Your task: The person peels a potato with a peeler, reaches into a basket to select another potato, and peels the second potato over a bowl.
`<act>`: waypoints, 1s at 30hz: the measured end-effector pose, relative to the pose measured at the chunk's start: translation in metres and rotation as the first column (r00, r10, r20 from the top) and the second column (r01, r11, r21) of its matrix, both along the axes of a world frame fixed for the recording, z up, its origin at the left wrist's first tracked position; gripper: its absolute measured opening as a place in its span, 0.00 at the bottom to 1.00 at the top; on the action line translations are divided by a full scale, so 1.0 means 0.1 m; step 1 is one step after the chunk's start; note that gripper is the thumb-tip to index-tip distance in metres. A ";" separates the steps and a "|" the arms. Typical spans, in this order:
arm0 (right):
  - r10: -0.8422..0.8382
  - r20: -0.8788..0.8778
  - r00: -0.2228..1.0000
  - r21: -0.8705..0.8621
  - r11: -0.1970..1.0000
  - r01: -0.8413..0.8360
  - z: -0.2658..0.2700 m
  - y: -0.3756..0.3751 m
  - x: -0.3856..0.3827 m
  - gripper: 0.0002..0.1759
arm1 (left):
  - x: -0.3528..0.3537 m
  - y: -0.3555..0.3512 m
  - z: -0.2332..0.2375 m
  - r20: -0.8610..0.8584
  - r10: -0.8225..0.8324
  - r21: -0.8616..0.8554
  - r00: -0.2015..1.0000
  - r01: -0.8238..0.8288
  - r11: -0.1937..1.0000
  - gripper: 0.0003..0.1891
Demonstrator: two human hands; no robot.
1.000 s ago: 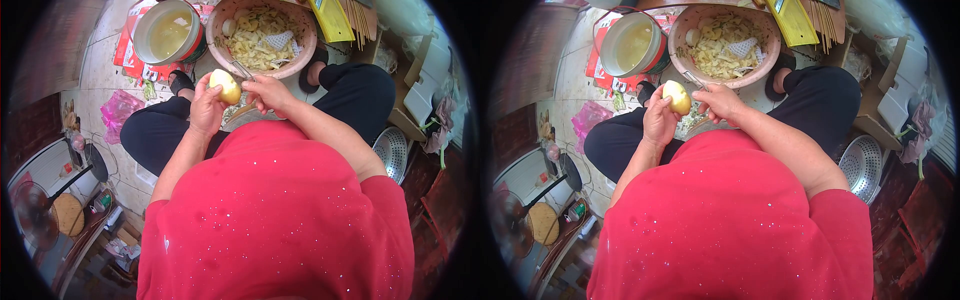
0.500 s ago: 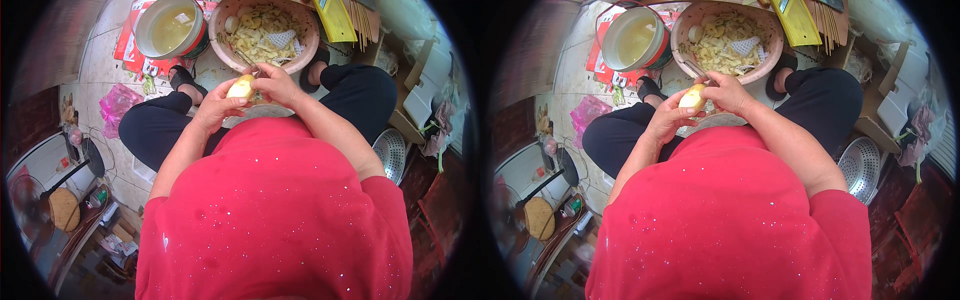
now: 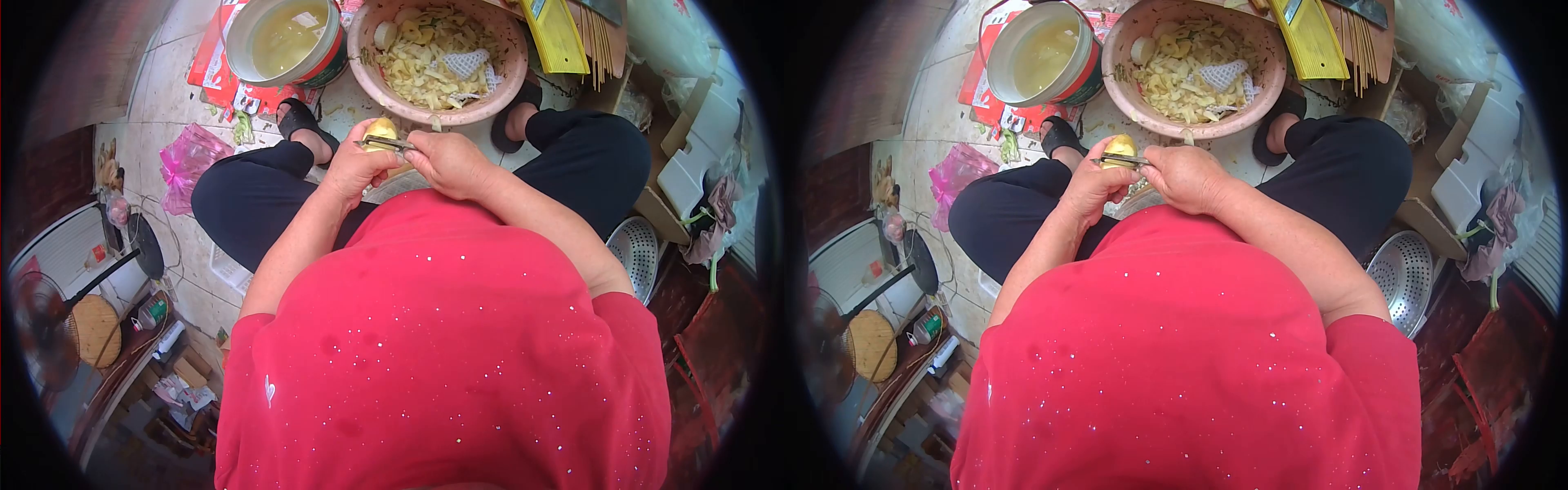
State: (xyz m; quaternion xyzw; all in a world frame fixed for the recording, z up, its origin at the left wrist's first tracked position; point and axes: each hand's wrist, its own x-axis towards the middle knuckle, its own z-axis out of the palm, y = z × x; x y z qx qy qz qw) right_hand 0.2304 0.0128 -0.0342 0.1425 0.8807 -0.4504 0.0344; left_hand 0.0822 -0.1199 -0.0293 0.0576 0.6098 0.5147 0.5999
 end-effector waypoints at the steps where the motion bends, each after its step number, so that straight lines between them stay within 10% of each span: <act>1: -0.002 0.002 1.000 0.000 1.000 0.002 0.01 0.00 -0.01 0.14 | 0.01 -0.01 -0.01 -0.005 -0.006 0.012 1.000 0.006 1.000 0.39; 7: -0.164 0.206 0.965 0.087 0.985 0.149 -0.17 0.14 -0.08 0.15 | 0.00 -0.04 0.04 0.023 -0.096 -0.023 0.995 0.097 0.995 0.40; 9: -0.458 0.328 0.826 0.175 0.889 0.423 -0.40 0.38 -0.05 0.16 | 0.01 -0.05 0.10 -0.008 -0.144 -0.006 0.990 0.144 0.990 0.41; 17: -0.007 0.106 0.994 -0.023 1.000 0.009 -0.01 -0.01 -0.01 0.16 | 0.03 0.01 -0.02 -0.115 -0.040 -0.094 0.993 0.029 0.995 0.40; 24: -0.282 0.429 0.858 0.167 0.958 0.231 -0.41 0.31 -0.04 0.18 | 0.09 -0.04 0.00 -0.369 -0.181 -0.051 0.912 0.174 0.983 0.37; 30: -0.140 0.200 0.970 0.026 0.990 0.137 0.05 0.03 -0.06 0.17 | 0.02 -0.02 -0.05 -0.588 -0.436 -0.388 0.682 0.235 0.891 0.36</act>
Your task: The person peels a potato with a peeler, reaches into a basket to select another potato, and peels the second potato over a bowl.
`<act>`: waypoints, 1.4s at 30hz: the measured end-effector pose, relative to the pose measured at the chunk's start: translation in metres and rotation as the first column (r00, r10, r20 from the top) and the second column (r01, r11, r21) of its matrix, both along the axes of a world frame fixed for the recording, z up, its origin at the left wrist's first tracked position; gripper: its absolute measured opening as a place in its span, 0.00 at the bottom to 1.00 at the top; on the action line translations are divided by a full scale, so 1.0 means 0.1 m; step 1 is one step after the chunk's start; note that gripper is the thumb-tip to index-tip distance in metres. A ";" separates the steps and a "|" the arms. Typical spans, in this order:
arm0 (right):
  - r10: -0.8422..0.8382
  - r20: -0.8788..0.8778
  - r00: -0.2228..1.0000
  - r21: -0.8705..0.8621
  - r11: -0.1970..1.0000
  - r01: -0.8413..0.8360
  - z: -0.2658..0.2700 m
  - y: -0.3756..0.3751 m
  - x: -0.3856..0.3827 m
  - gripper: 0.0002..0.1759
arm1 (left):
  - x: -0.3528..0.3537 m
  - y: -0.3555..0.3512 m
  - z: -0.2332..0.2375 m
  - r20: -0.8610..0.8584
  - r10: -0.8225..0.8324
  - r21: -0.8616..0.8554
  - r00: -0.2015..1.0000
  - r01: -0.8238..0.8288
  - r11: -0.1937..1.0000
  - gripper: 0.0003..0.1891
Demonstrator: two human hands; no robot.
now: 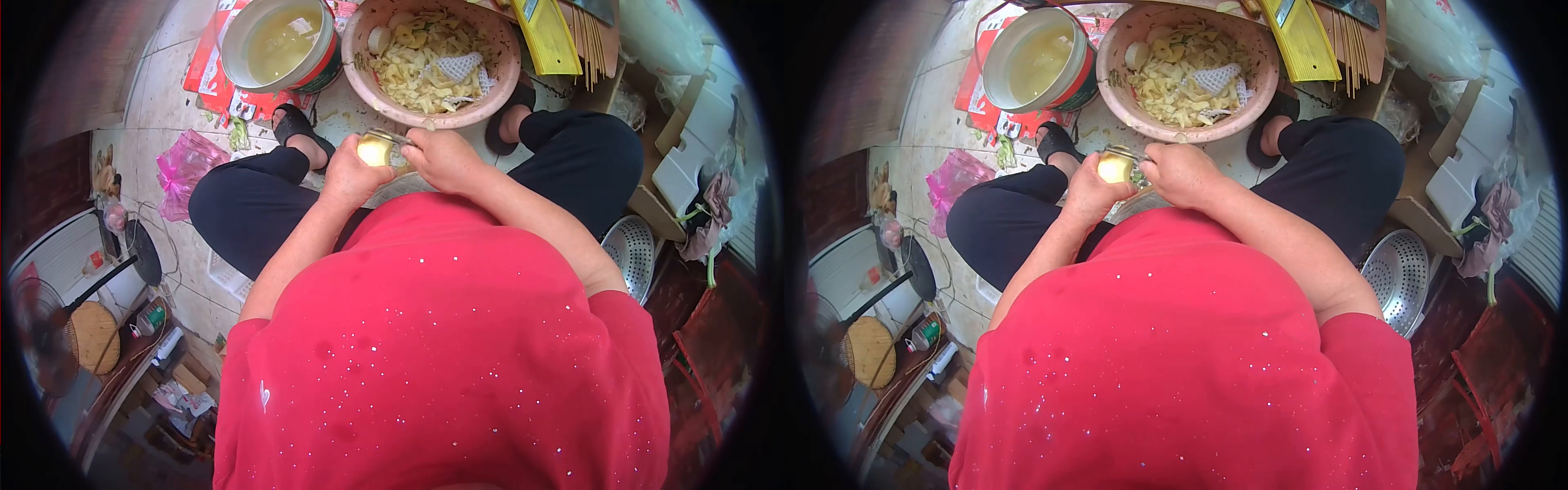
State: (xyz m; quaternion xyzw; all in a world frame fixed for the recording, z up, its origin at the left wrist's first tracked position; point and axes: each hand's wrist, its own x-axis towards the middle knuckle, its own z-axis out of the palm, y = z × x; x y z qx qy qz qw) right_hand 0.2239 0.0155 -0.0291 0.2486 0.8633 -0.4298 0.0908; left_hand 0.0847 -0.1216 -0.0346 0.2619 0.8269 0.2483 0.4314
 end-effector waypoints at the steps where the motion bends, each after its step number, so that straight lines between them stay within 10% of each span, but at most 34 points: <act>1: 0.071 -0.035 0.997 -0.046 0.996 -0.073 0.03 -0.04 0.00 0.16 | 0.00 -0.02 -0.05 -0.002 -0.001 -0.001 1.000 0.001 1.000 0.36; 10: -0.132 0.192 0.973 0.076 0.990 0.119 -0.36 0.26 -0.04 0.17 | 0.02 -0.08 -0.05 0.180 0.019 0.299 0.983 -0.073 0.952 0.37; 12: -0.168 0.027 0.985 0.012 0.986 0.168 -0.18 0.21 -0.06 0.17 | 0.01 -0.04 0.07 0.651 0.261 0.133 0.713 -0.446 0.885 0.36; 15: -0.116 -0.115 0.987 -0.035 0.993 0.113 -0.14 0.09 -0.03 0.16 | -0.03 0.01 0.09 0.752 0.284 0.098 0.595 -0.527 0.844 0.32; 25: 0.122 -0.087 0.989 -0.118 0.984 -0.131 -0.04 0.02 -0.01 0.15 | -0.05 -0.06 -0.08 0.823 0.206 0.056 0.530 -0.436 0.898 0.27; 31: -0.361 0.014 0.932 0.159 0.921 0.355 -0.31 0.31 -0.04 0.16 | -0.02 -0.05 0.15 0.836 0.285 -0.047 0.468 -0.458 0.888 0.24; 42: 0.003 -0.112 0.994 -0.105 0.994 -0.015 0.03 -0.04 0.00 0.16 | -0.07 -0.05 -0.09 0.834 0.277 0.023 0.477 -0.532 0.847 0.29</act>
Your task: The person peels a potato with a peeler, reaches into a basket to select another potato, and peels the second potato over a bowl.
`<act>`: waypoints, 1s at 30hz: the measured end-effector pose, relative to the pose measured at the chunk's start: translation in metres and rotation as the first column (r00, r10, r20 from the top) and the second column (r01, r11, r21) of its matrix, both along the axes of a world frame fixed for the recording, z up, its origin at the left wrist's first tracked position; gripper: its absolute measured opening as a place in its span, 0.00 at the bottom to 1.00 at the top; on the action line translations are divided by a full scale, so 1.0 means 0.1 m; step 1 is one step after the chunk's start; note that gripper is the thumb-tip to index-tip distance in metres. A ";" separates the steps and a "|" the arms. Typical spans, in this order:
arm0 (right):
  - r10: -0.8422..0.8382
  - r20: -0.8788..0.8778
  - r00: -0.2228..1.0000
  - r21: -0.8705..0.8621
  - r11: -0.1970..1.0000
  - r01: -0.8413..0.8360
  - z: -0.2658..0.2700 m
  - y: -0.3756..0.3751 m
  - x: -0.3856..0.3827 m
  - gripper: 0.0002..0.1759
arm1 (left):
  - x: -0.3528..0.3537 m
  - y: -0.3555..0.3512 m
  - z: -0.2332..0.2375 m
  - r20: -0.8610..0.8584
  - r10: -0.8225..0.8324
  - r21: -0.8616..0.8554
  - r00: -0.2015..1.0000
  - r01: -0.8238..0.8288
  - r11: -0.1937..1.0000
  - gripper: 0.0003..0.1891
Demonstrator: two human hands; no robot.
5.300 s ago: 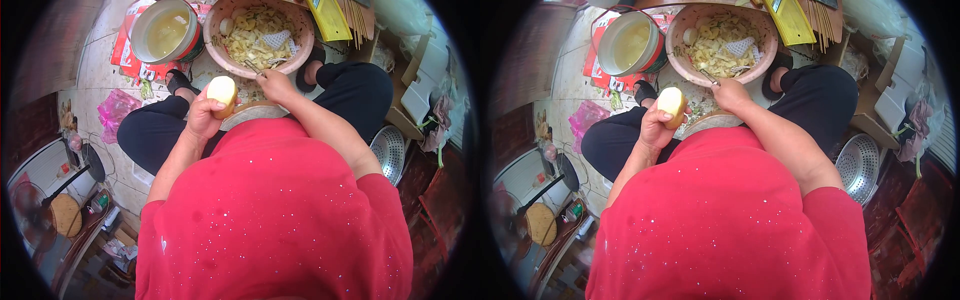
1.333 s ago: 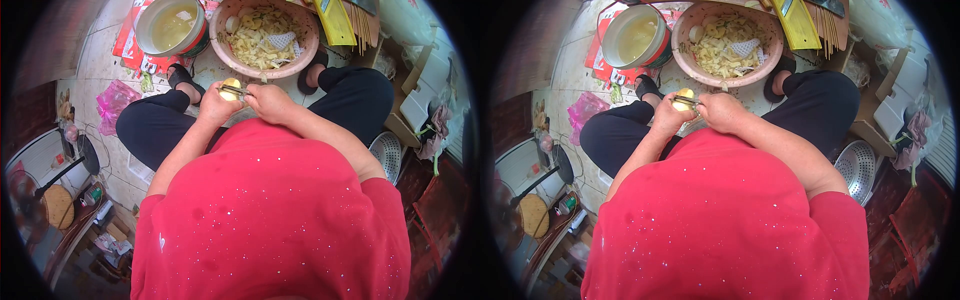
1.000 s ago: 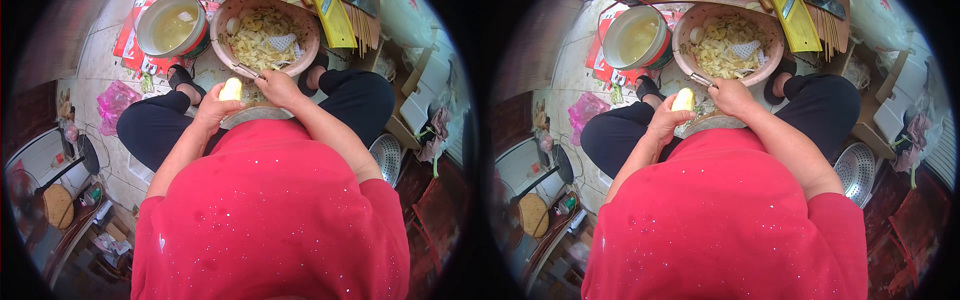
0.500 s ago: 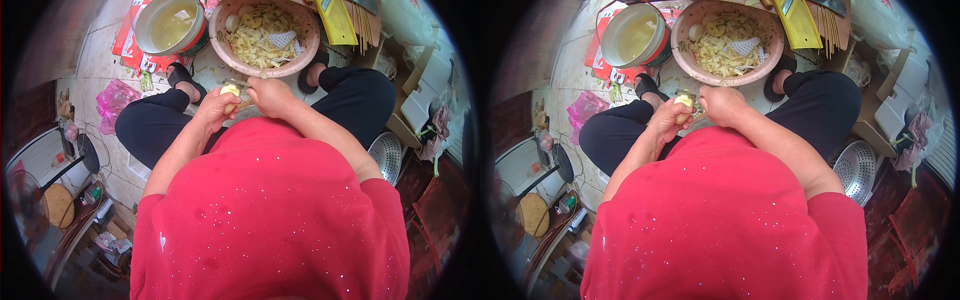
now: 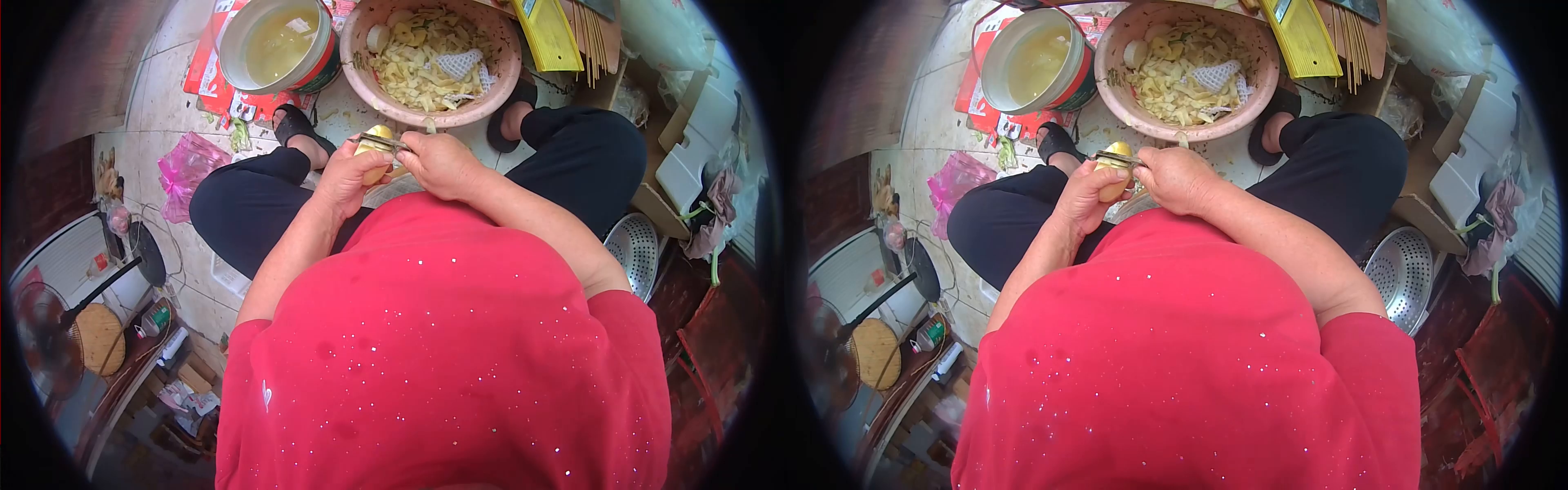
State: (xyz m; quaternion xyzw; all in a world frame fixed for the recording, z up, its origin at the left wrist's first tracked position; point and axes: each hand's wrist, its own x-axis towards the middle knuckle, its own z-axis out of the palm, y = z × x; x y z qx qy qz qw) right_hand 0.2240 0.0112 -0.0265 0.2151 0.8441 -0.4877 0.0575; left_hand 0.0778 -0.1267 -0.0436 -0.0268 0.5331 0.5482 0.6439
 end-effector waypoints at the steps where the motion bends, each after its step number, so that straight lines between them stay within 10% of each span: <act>1: -0.028 0.047 0.999 0.060 0.998 0.025 -0.01 0.01 -0.01 0.16 | 0.01 0.00 -0.02 -0.043 -0.054 -0.064 0.998 0.051 0.997 0.30; 5: -0.257 0.231 0.938 0.128 0.964 0.233 -0.46 0.29 0.03 0.18 | 0.09 0.01 0.22 -0.050 -0.140 0.089 0.989 0.144 0.986 0.30; 17: -0.026 0.060 0.998 -0.041 0.999 0.029 0.03 0.00 -0.02 0.17 | 0.13 0.03 0.04 -0.594 -0.084 -0.078 0.800 0.047 0.996 0.33; 22: -0.003 0.361 0.933 0.094 0.995 -0.034 -0.51 0.14 0.08 0.20 | 0.19 0.01 0.17 -0.693 -0.102 0.063 0.714 0.201 0.978 0.29; 30: -0.143 0.096 0.985 0.016 0.990 0.142 -0.11 0.12 0.04 0.20 | 0.09 0.02 0.05 -0.837 -0.191 -0.137 0.513 0.141 0.980 0.30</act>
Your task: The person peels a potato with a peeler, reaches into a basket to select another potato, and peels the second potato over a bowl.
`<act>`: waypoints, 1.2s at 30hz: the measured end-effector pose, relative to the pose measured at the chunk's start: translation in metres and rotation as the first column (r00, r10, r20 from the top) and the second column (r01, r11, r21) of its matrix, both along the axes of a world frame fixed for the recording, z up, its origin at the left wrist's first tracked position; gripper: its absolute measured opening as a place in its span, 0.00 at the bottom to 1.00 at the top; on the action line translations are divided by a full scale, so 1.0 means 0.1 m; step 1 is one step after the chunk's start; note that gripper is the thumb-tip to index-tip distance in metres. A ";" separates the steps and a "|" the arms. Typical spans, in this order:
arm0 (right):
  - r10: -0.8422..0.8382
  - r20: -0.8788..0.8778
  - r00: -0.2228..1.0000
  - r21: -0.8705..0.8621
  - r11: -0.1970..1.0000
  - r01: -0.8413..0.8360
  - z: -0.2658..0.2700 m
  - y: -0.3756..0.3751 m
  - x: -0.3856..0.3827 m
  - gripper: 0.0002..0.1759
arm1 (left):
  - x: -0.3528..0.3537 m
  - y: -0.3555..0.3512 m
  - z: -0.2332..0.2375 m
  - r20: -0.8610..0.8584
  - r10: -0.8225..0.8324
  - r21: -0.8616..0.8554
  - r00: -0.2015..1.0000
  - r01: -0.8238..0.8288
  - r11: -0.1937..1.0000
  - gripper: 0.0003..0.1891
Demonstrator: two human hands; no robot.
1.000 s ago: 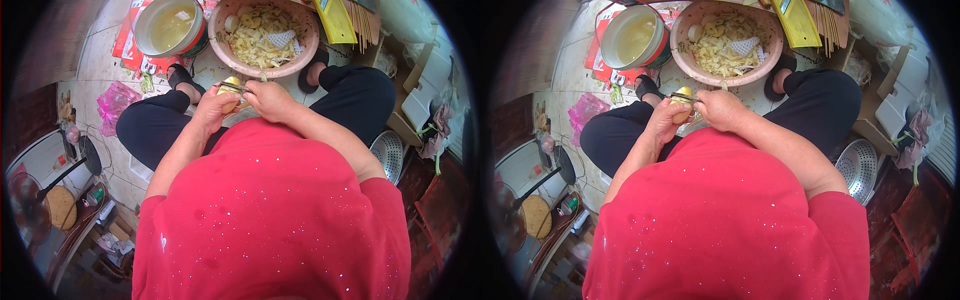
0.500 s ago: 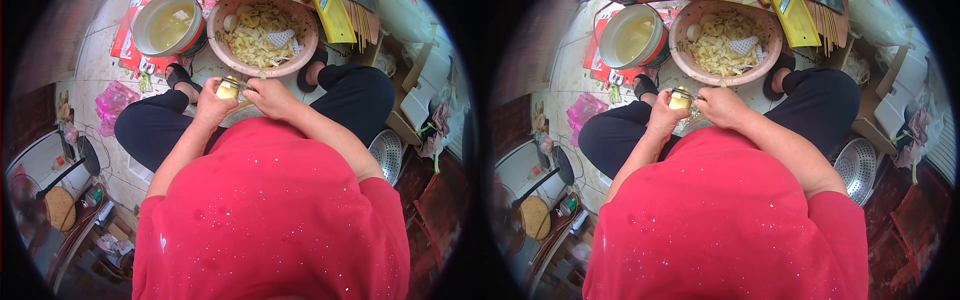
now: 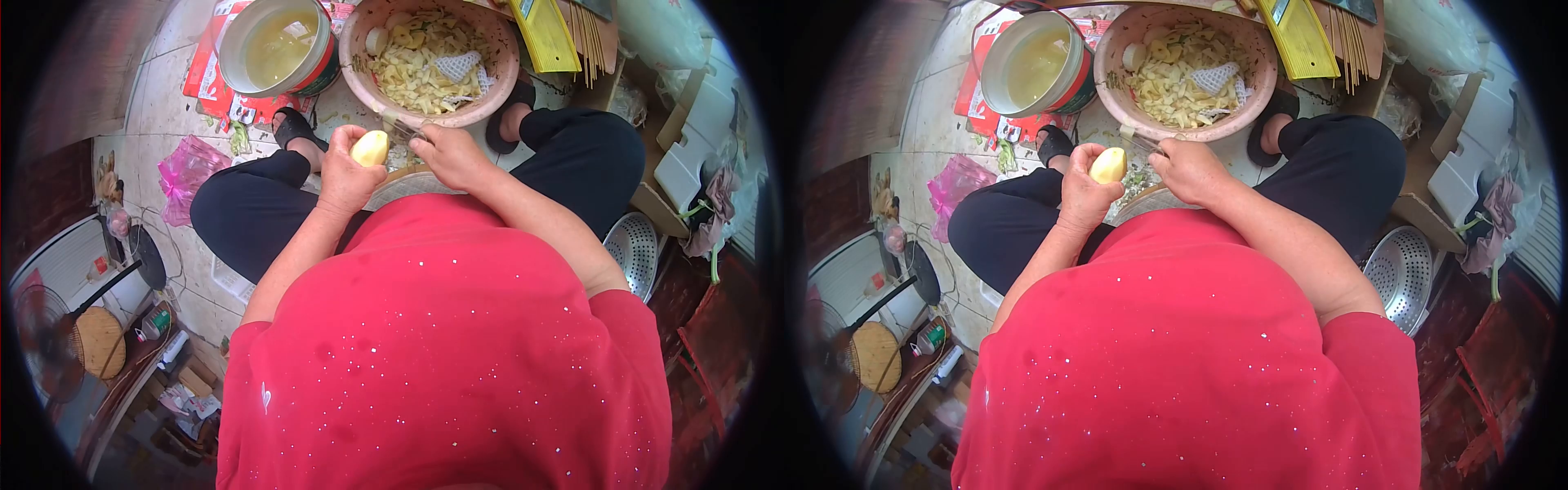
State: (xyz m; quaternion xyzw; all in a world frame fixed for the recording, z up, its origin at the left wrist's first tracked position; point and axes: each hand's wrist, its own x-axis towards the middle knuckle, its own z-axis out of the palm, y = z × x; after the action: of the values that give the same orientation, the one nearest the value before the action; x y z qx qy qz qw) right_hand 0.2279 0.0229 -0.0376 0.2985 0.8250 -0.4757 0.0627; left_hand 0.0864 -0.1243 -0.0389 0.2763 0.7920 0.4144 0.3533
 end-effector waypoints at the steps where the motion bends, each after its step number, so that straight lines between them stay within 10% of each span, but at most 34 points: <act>1: 0.039 -0.027 0.999 -0.050 0.998 -0.040 0.09 -0.04 0.00 0.20 | 0.00 0.01 -0.01 -0.089 -0.012 -0.068 0.996 0.005 0.998 0.30; 11: 0.031 0.148 0.988 0.071 0.997 -0.042 -0.29 0.00 0.02 0.18 | 0.07 0.04 0.11 -0.123 -0.046 0.111 0.991 0.060 0.992 0.29; 17: -0.256 -0.275 0.927 0.044 0.960 0.278 0.04 0.12 -0.03 0.18 | -0.01 0.01 0.04 0.434 0.062 0.164 0.899 -0.146 0.975 0.31; 20: -0.181 -0.103 0.978 0.141 0.971 0.194 -0.17 0.11 -0.05 0.17 | -0.04 0.06 0.04 0.688 0.090 0.113 0.720 -0.229 0.967 0.30; 26: 0.121 -0.095 0.988 0.075 0.991 -0.114 0.14 -0.06 -0.06 0.16 | -0.03 0.05 0.06 0.757 0.207 -0.115 0.619 -0.185 0.976 0.30; 36: -0.085 0.054 0.995 0.056 0.995 0.082 -0.36 0.16 -0.03 0.19 | 0.00 -0.04 0.12 0.762 -0.052 0.198 0.645 -0.156 0.968 0.30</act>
State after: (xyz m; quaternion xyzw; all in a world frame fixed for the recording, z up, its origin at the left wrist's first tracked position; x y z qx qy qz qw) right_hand 0.2252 0.0394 -0.0740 0.3475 0.8223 -0.4469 0.0582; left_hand 0.0863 -0.1284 -0.0269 0.0948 0.5197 0.5968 0.6039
